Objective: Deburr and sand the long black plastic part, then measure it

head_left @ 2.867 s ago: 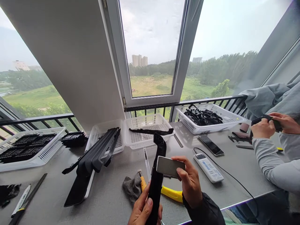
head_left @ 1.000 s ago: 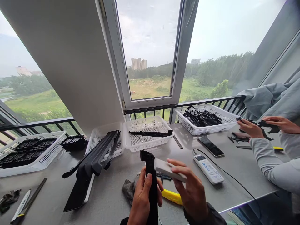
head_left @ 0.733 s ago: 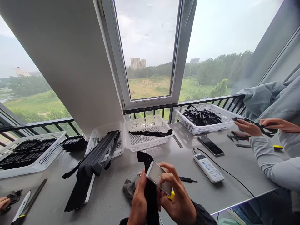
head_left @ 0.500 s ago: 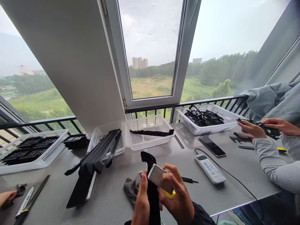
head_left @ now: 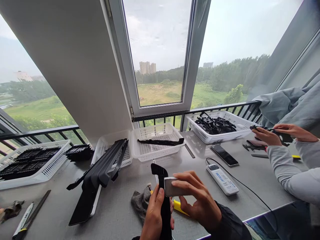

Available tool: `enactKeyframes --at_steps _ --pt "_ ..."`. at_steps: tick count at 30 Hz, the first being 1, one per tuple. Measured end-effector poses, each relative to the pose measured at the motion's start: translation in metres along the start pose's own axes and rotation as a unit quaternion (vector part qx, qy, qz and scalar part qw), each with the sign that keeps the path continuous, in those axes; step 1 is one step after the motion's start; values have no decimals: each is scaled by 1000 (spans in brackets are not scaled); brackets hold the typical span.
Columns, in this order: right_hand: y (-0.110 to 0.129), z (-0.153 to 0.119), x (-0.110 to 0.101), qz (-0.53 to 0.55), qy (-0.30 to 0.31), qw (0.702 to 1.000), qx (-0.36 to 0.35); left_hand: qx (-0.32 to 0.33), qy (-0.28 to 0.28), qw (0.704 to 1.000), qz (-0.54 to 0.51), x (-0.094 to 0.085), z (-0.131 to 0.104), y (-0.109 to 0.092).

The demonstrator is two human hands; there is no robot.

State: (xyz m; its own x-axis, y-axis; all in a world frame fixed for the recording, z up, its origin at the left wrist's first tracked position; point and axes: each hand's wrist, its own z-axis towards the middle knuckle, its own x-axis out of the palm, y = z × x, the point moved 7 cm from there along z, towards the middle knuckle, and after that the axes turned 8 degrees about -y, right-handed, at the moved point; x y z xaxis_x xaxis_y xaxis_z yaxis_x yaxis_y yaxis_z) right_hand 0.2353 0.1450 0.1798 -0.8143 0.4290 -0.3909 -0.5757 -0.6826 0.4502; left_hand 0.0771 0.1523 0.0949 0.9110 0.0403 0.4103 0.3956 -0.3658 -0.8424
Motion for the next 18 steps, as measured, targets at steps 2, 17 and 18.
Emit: enactKeyframes --at_steps 2,17,18 --pt "-1 4 -4 -6 0 1000 -14 -4 8 1000 -9 3 0 1" --pt "-2 -2 7 127 44 985 106 -45 -31 998 -21 -11 1 16" --pt "-7 -7 11 170 65 969 164 -46 -30 998 -20 -12 1 17"
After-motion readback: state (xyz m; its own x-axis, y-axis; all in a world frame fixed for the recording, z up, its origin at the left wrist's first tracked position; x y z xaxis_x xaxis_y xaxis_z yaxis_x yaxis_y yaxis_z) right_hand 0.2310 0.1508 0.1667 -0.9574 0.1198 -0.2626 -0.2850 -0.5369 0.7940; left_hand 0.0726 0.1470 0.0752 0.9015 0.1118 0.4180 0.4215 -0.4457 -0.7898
